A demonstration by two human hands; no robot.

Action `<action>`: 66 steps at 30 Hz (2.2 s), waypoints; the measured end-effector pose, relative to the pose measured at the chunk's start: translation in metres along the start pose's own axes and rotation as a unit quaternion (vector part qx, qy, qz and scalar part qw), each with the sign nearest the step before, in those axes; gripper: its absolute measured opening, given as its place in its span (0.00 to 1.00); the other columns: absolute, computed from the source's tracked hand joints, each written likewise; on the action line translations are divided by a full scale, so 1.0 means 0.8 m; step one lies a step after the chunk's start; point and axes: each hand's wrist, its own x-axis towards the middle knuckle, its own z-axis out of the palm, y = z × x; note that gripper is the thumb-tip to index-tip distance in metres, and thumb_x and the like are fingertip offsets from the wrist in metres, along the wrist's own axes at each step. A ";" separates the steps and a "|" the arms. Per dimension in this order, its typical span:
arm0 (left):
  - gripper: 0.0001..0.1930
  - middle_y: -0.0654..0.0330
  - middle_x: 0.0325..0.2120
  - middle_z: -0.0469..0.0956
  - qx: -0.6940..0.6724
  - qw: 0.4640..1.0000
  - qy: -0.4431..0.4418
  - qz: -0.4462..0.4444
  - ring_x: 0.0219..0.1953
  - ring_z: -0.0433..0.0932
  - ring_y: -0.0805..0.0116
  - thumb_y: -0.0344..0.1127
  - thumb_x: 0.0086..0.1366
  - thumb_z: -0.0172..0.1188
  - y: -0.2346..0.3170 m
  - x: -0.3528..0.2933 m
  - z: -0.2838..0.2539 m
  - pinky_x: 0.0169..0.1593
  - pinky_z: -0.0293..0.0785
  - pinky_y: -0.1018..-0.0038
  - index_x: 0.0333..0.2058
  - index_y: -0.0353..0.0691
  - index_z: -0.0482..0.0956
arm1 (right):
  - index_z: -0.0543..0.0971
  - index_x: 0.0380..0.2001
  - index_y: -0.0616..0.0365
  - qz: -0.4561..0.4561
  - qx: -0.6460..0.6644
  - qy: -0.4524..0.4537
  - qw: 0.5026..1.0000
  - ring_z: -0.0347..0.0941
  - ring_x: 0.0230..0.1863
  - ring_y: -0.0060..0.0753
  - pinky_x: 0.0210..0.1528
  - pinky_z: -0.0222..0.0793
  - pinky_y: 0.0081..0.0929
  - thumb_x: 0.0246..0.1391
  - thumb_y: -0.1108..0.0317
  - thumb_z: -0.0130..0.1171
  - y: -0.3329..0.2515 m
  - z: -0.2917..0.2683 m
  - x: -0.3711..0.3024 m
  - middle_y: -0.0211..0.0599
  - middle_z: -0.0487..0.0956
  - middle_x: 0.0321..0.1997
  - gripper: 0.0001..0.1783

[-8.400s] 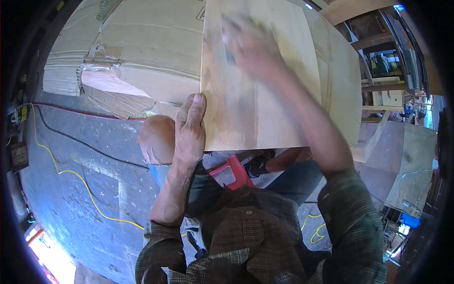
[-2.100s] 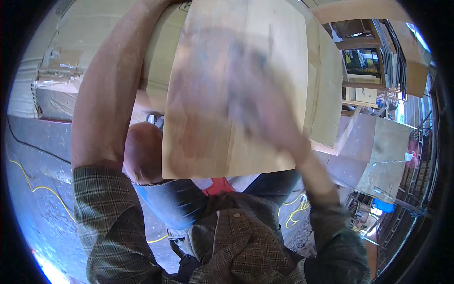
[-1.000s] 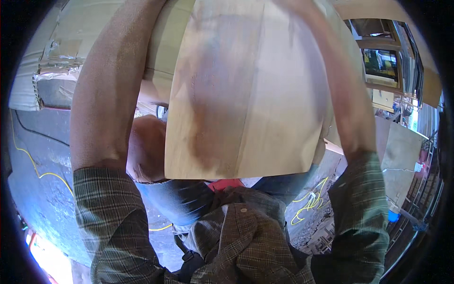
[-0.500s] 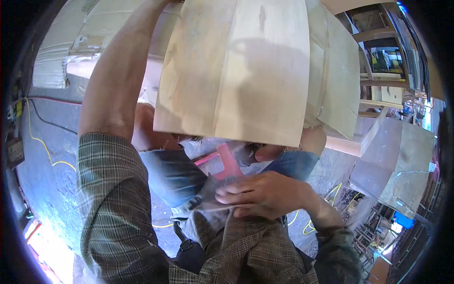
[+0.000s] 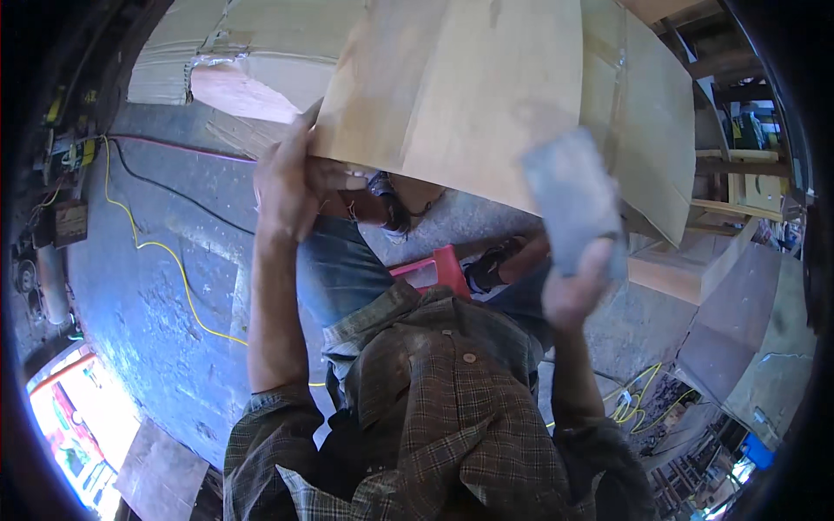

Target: The person sits on the floor and sands a rectangular piece of light-colored wood using a sanding block. They hold the wood with their left hand and rub the surface with the block in their right hand, occasionally flipping the wood to work on different areas.

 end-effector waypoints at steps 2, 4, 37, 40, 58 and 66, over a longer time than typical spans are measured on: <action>0.22 0.51 0.42 0.76 0.028 1.000 -0.001 0.000 0.33 0.81 0.68 0.38 0.71 0.42 -0.005 0.001 0.020 0.32 0.80 0.78 0.59 0.32 0.62 | 0.54 0.64 0.69 -0.101 -0.086 -0.038 0.990 0.57 0.67 0.44 0.67 0.51 0.42 0.66 0.53 0.39 0.025 0.021 -0.011 0.49 0.60 0.66 0.33; 0.22 0.51 0.39 0.77 0.023 0.999 0.037 0.015 0.30 0.81 0.65 0.35 0.70 0.42 -0.005 0.000 0.032 0.31 0.82 0.75 0.59 0.31 0.62 | 0.56 0.63 0.69 -0.214 -0.208 -0.085 0.951 0.59 0.65 0.45 0.65 0.53 0.41 0.66 0.54 0.39 0.043 0.030 -0.001 0.51 0.62 0.64 0.32; 0.42 0.41 0.60 0.61 -0.018 0.962 -0.237 0.134 0.57 0.69 0.59 0.31 0.64 0.57 -0.075 0.027 0.075 0.58 0.66 0.72 0.66 0.28 0.37 | 0.69 0.56 0.66 -0.249 -0.453 -0.377 0.768 0.54 0.68 0.56 0.67 0.51 0.47 0.59 0.58 0.50 0.040 0.181 0.190 0.55 0.62 0.65 0.27; 0.41 0.40 0.56 0.66 -0.025 0.963 -0.222 0.153 0.55 0.72 0.59 0.24 0.62 0.55 -0.086 0.033 0.069 0.57 0.66 0.73 0.66 0.28 0.37 | 0.68 0.57 0.67 -0.217 -0.451 -0.418 0.758 0.54 0.68 0.56 0.68 0.49 0.46 0.59 0.58 0.50 0.012 0.154 0.126 0.54 0.61 0.66 0.28; 0.36 0.51 0.46 0.71 -0.329 0.909 -0.256 -0.009 0.53 0.71 0.60 0.56 0.71 0.37 -0.083 0.032 0.064 0.56 0.66 0.63 0.66 0.34 0.46 | 0.62 0.62 0.65 -0.130 -0.474 -0.469 0.734 0.49 0.70 0.56 0.69 0.43 0.49 0.58 0.58 0.52 -0.020 0.126 0.107 0.53 0.55 0.70 0.32; 0.33 0.45 0.48 0.70 -0.276 0.940 -0.199 0.009 0.51 0.73 0.52 0.56 0.71 0.34 -0.070 0.030 0.072 0.57 0.65 0.57 0.62 0.32 0.53 | 0.64 0.60 0.67 -0.199 -0.439 -0.400 0.780 0.51 0.70 0.50 0.70 0.46 0.39 0.60 0.55 0.49 0.051 0.211 0.252 0.54 0.59 0.67 0.31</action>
